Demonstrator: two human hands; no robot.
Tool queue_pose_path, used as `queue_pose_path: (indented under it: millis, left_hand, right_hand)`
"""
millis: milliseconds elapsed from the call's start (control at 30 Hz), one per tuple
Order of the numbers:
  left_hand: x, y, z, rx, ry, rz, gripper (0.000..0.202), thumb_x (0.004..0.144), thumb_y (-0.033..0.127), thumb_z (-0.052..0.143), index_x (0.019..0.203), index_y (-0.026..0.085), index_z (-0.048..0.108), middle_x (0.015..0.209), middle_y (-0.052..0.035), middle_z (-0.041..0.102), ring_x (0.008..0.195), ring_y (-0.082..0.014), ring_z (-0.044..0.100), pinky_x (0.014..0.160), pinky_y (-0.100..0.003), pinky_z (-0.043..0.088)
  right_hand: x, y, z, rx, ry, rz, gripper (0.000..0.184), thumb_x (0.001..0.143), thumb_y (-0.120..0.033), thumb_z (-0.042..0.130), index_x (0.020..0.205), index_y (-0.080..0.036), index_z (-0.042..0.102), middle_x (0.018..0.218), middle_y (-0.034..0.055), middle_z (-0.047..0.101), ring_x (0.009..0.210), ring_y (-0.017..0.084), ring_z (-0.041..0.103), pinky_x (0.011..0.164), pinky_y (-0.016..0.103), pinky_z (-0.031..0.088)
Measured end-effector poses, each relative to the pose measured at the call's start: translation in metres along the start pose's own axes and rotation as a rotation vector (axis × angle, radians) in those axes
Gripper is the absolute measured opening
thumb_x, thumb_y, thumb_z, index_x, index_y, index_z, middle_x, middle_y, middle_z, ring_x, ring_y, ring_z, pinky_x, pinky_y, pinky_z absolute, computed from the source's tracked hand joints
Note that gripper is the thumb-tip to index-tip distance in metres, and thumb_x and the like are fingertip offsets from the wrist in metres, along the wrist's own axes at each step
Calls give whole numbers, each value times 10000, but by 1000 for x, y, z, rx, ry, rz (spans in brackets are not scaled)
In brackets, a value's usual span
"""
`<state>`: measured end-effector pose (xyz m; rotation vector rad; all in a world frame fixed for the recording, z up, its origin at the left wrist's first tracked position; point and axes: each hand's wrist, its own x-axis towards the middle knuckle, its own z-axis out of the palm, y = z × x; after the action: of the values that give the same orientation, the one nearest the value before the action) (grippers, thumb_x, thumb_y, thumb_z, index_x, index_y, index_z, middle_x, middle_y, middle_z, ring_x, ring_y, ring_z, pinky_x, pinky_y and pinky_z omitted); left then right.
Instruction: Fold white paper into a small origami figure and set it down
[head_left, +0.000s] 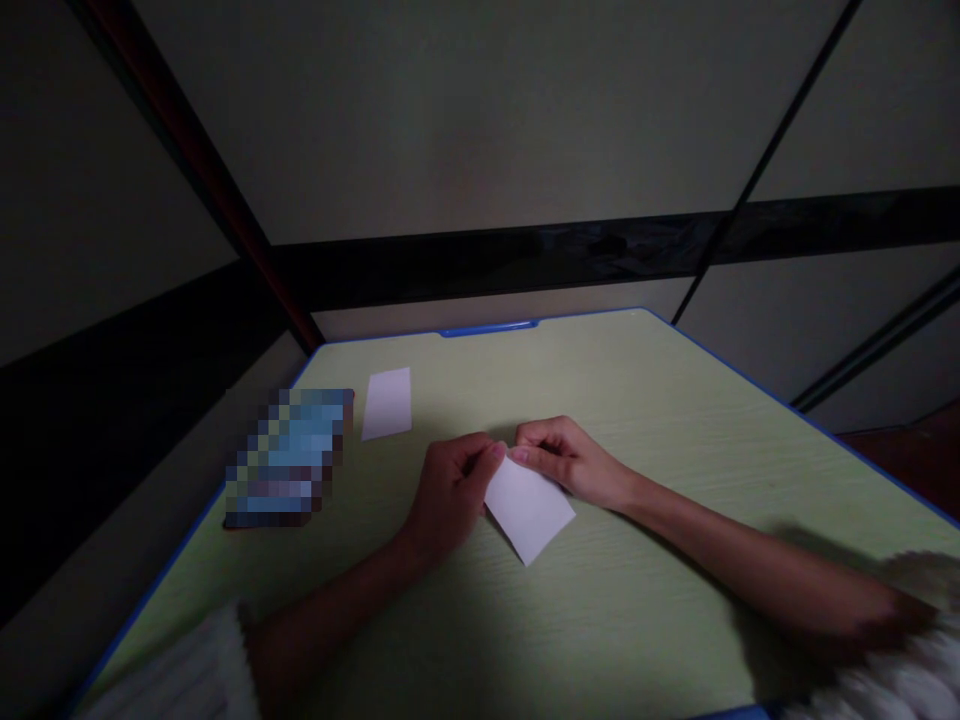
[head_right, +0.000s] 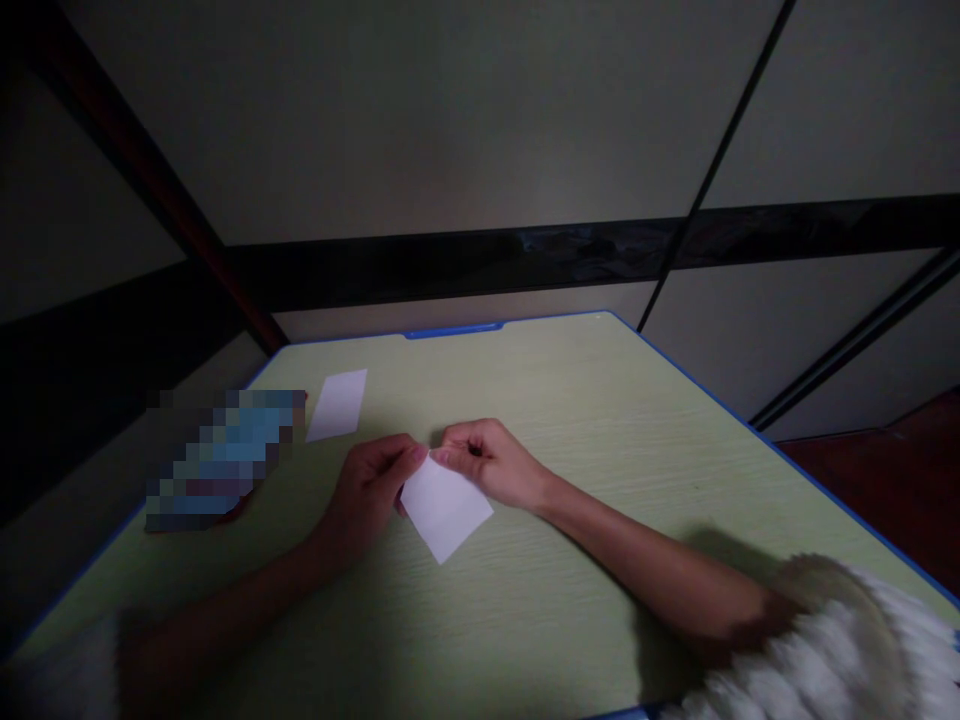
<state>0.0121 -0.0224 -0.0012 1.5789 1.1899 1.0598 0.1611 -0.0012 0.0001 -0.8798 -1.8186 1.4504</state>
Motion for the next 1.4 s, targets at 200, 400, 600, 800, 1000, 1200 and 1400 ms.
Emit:
queue_pose_path:
  millis: [200, 400, 600, 800, 1000, 1200, 1400]
  left_hand:
    - [6, -2, 2, -164, -53, -75, 313, 720, 342, 466, 468, 164, 408, 361, 67, 383, 315, -53, 371, 320, -168, 279]
    - [3, -3, 1, -89, -124, -89, 365, 708, 350, 488, 413, 163, 380, 288, 79, 342, 256, -29, 279, 303, -166, 204]
    - [5, -2, -1, -147, 43, -69, 363, 690, 360, 505, 405, 158, 404, 301, 72, 377, 270, -34, 311, 307, -167, 229]
    - [4, -1, -2, -237, -1, -50, 271, 648, 289, 537, 430, 141, 474, 338, 44, 460, 297, -50, 385, 340, -180, 296]
    - [6, -4, -2, -341, -91, 15, 219, 682, 327, 502, 589, 131, 534, 422, 39, 502, 379, -64, 444, 393, -181, 337]
    - [7, -1, 2, -206, -19, -98, 228, 623, 253, 584, 463, 134, 474, 383, 63, 448, 349, -45, 411, 352, -156, 307]
    - [8, -1, -1, -255, 135, -70, 233, 637, 249, 564, 450, 140, 476, 371, 57, 481, 344, -58, 448, 357, -165, 334]
  right_hand:
    - [3, 3, -3, 134, 100, 53, 391, 669, -477, 531, 503, -155, 384, 424, -59, 374, 370, 41, 336, 342, 169, 227]
    - [2, 1, -7, 171, 167, 40, 379, 676, -417, 556, 471, -146, 387, 401, -68, 366, 351, 28, 314, 335, 164, 200]
    - [3, -1, -6, 255, 176, 6, 309, 580, -297, 672, 496, -132, 425, 438, -61, 448, 390, 30, 389, 375, 154, 265]
    - [7, 1, -9, 449, 396, -72, 232, 522, -206, 717, 618, -135, 519, 512, -49, 548, 429, 48, 470, 417, 168, 337]
    - [6, 2, -12, 350, 311, 12, 183, 556, -231, 693, 621, -114, 568, 530, -18, 568, 446, 62, 484, 423, 185, 340]
    - [5, -3, -7, 280, 255, 29, 152, 586, -204, 664, 648, -112, 561, 537, -25, 558, 447, 54, 470, 414, 176, 330]
    - [7, 1, -4, 327, 319, 76, 194, 544, -172, 685, 623, -118, 516, 519, -29, 564, 453, 57, 483, 435, 176, 335]
